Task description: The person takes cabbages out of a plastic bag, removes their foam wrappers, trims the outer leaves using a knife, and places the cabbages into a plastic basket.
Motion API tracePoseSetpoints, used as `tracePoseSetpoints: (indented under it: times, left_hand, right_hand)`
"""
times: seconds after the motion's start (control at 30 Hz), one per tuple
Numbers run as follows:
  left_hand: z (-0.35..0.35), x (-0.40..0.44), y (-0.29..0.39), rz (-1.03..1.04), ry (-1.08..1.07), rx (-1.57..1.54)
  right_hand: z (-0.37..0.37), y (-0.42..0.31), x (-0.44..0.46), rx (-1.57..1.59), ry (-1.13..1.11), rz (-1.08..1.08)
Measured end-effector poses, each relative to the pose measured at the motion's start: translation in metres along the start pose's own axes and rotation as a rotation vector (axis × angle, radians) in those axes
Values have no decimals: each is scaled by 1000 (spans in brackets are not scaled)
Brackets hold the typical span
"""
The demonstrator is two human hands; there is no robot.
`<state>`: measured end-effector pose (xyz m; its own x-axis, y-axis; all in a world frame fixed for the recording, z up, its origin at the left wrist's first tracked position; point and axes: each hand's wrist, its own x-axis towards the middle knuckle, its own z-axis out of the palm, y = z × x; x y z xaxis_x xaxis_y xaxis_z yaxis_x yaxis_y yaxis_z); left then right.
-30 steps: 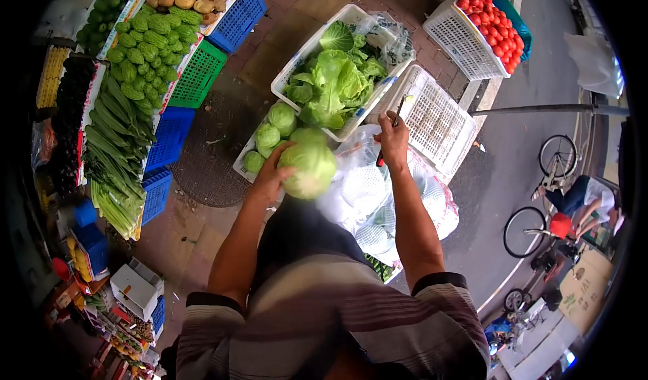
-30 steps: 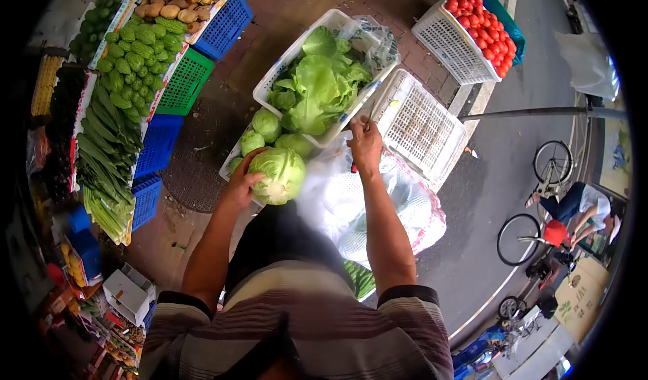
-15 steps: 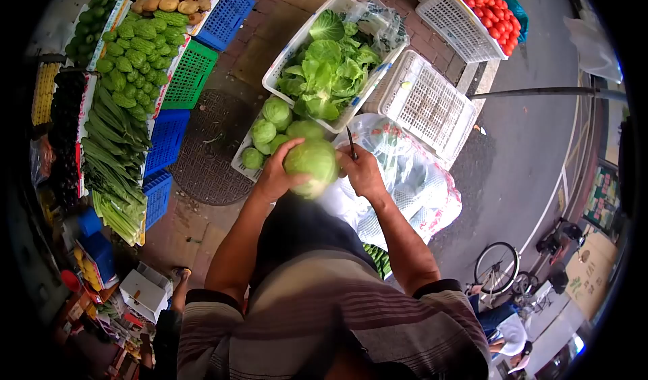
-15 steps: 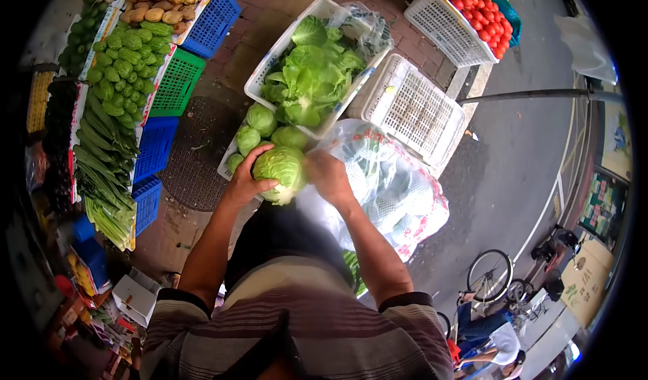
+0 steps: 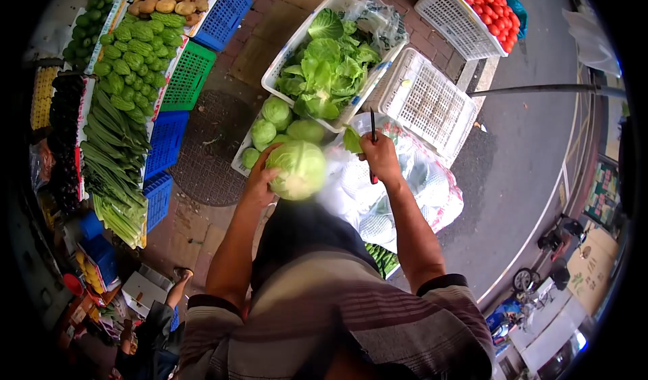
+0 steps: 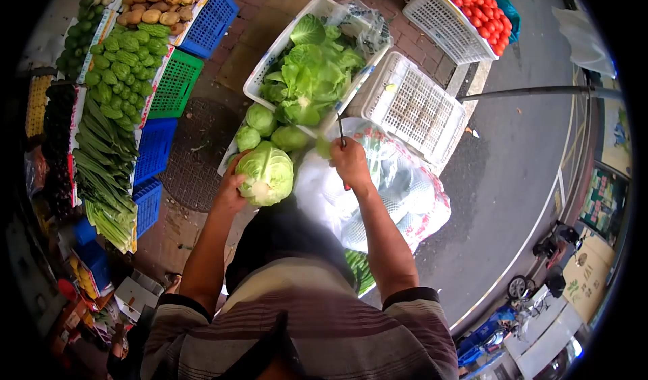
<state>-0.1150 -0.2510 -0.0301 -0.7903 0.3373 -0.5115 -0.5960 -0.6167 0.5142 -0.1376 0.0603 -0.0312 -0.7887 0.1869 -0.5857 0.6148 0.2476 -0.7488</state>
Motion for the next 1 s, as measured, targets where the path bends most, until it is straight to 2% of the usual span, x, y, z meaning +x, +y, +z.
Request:
tracePoseSetpoints:
  times: [0.07,0.13,0.17,0.27,0.33,0.4,0.43,0.47,0.57,0.67,0.73,0.77,0.8,0.83,0.87,0.93,1.0]
  left_hand:
    - [2,-1,4,11,33,16]
    - [7,-2,12,32,89,84]
    - [8,3,12,44,62,139]
    - [28,8,19,20,93,387]
    - [26,14,14,73,-4,551]
    - [41,7,15,24,-46,569]
    - [46,4,13,20,-67,542]
    - [50,2,12,15,-90,515]
    - [47,-3,-3,70,-139,550]
    - [34,-8,-17,125,-203,705]
    - [35,-13,-29,142,-255,801]
    - [47,-17,-27,65,-236,753]
    - [40,-14,-39,115,-211,767]
    - [39,-13,-44,135,-138,837]
    - [37,-11,-48,151,-62,907]
    - [3,1,-72,48,48,715]
    - [-39,2,-99,-18,114,565]
  right_hand:
    - [-1,-14,19,54,6,-39]
    - [8,-35,27,116,143,-166]
    - [13,-42,18,158,115,-178]
    - [30,-49,-14,140,-261,-102]
    - [37,-27,-16,112,-383,-24]
    - [44,17,-2,454,-277,-35]
    - [39,24,-2,782,-378,137]
    - [35,32,-6,898,-395,353]
    - [51,60,-18,1583,-641,358]
    - [71,101,-26,1623,-744,154]
    - [79,116,-27,1620,-715,82]
    - [77,109,-33,1611,-684,150]
    - [77,99,-36,1598,-667,225]
    - [76,89,-37,1540,-615,398]
    - [73,90,-38,1343,-522,516]
    - [79,91,-42,976,-338,502]
    - [73,132,-35,667,-412,506]
